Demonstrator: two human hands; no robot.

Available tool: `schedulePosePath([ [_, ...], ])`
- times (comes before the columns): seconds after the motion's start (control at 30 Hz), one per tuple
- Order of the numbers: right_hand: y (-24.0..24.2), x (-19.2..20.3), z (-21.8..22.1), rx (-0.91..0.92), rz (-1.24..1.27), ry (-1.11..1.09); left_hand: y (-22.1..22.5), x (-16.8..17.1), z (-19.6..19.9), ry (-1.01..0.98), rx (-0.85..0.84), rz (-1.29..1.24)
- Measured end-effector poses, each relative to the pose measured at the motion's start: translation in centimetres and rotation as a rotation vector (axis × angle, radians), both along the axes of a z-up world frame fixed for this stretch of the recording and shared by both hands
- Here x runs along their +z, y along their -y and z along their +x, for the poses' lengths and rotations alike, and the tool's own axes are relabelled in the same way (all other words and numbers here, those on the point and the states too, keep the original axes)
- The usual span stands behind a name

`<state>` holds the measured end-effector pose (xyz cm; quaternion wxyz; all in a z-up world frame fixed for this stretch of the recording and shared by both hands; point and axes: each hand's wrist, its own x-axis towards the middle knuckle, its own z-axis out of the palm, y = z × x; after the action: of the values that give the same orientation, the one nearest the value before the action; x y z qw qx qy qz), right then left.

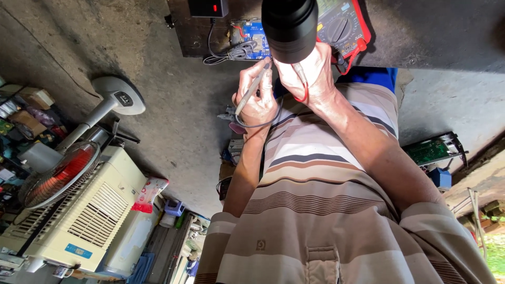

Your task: Testing battery pack voltage with a multimeter and disassembling the plastic housing for inspection and cleaning.

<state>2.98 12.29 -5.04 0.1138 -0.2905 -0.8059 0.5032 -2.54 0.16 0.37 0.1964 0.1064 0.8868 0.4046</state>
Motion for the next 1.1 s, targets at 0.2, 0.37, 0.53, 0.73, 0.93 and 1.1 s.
schedulePosePath([
  [0.2,-0.1,0.0,-0.1,0.008,-0.004,0.020,0.2,0.2,-0.3,0.044,0.013,-0.065],
  [0.37,-0.7,1.9,-1.3,0.026,-0.019,-0.072,0.4,0.0,-0.4,0.022,0.005,-0.067],
  [0.53,-1.0,2.2,-1.6,0.031,-0.057,-0.144,0.4,0.0,-0.4,-0.001,-0.008,-0.048],
  [0.73,-0.9,2.1,-1.6,0.024,-0.031,-0.117,0.4,-0.1,-0.5,-0.015,-0.018,-0.043],
  [0.93,-0.7,2.1,-1.8,-0.030,-0.113,-0.042,0.4,-0.2,-0.6,-0.011,-0.021,-0.022],
  [1.1,-0.5,2.0,-2.0,-0.054,-0.131,0.011,0.2,-0.5,-0.6,-0.052,0.020,0.038],
])
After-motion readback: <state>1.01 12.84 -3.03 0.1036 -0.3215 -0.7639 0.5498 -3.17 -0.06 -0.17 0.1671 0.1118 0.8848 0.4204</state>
